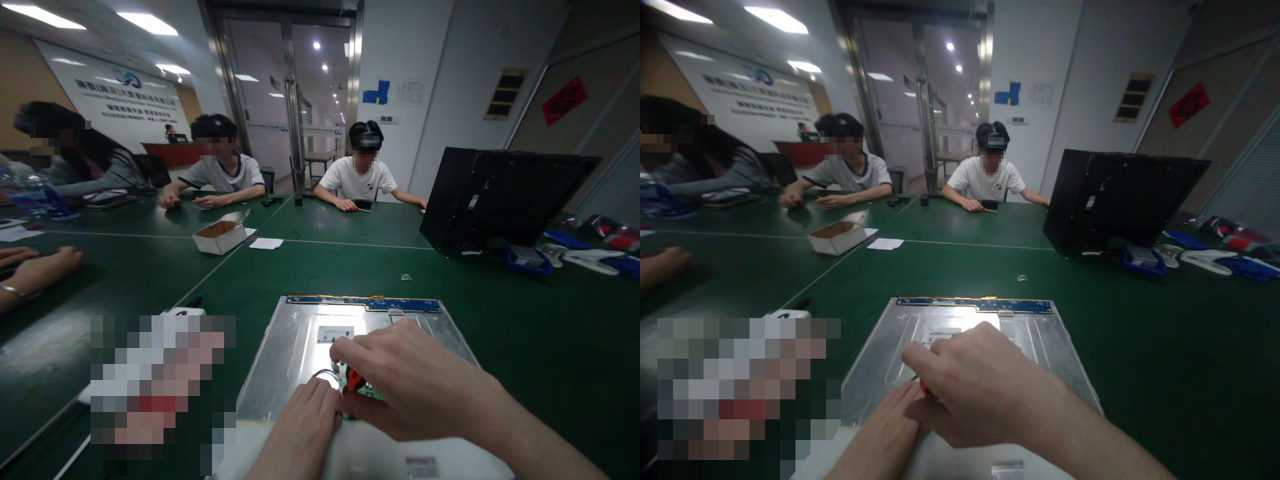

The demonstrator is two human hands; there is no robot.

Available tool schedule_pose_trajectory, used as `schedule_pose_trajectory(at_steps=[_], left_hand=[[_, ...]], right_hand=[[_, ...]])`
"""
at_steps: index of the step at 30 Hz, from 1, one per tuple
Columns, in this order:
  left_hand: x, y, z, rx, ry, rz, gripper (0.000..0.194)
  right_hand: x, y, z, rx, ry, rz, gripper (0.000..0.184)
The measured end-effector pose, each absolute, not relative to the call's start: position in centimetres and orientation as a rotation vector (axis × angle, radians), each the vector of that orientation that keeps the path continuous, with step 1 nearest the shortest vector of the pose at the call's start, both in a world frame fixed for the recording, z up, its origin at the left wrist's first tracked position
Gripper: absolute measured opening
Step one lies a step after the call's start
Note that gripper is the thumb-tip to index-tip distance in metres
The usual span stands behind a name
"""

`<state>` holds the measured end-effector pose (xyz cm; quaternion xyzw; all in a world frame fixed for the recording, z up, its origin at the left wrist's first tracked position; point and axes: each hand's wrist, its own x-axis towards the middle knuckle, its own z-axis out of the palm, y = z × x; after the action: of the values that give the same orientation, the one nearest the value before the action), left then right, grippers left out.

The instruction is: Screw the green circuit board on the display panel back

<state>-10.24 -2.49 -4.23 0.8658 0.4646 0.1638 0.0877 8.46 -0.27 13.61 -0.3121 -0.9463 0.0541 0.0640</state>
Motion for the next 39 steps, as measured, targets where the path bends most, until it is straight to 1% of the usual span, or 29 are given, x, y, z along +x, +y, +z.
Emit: schedule_pose_trajectory(at_steps=[3, 7, 14, 20, 29, 36, 39], left_hand=[[-10.3, -2.4, -4.3, 2.586, 1.384, 0.486, 0.018], [-10.3, -2.4, -4.6, 2.600, 1.384, 0.473, 0.017], [-10.3, -2.3, -4.7, 2.649, 1.370, 0.455, 0.021], [-10.4, -2.3, -4.9, 2.698, 1.369, 0.483, 0.021], [-10.3, -2.3, -4.5, 2.702, 1.319, 0.569, 0.021], [-10.3, -2.3, -5.2, 2.684, 1.375, 0.521, 0.022], [-10.3, -2.3, -5.5, 2.699, 1.375, 0.539, 0.023]], right_hand=[[8.5, -0.3, 13.5, -0.924, -2.855, 0.148, 0.010], [8.6, -0.4, 13.5, -0.890, -2.860, 0.153, 0.012], [8.5, -0.5, 13.7, -0.931, -2.865, 0.163, 0.007], [8.6, -0.4, 13.7, -0.923, -2.862, 0.156, 0.012], [8.6, -0.3, 13.5, -0.925, -2.853, 0.134, 0.009], [8.4, -0.3, 13.4, -0.952, -2.853, 0.114, 0.015], [8.3, -0.2, 13.3, -0.966, -2.848, 0.090, 0.012]])
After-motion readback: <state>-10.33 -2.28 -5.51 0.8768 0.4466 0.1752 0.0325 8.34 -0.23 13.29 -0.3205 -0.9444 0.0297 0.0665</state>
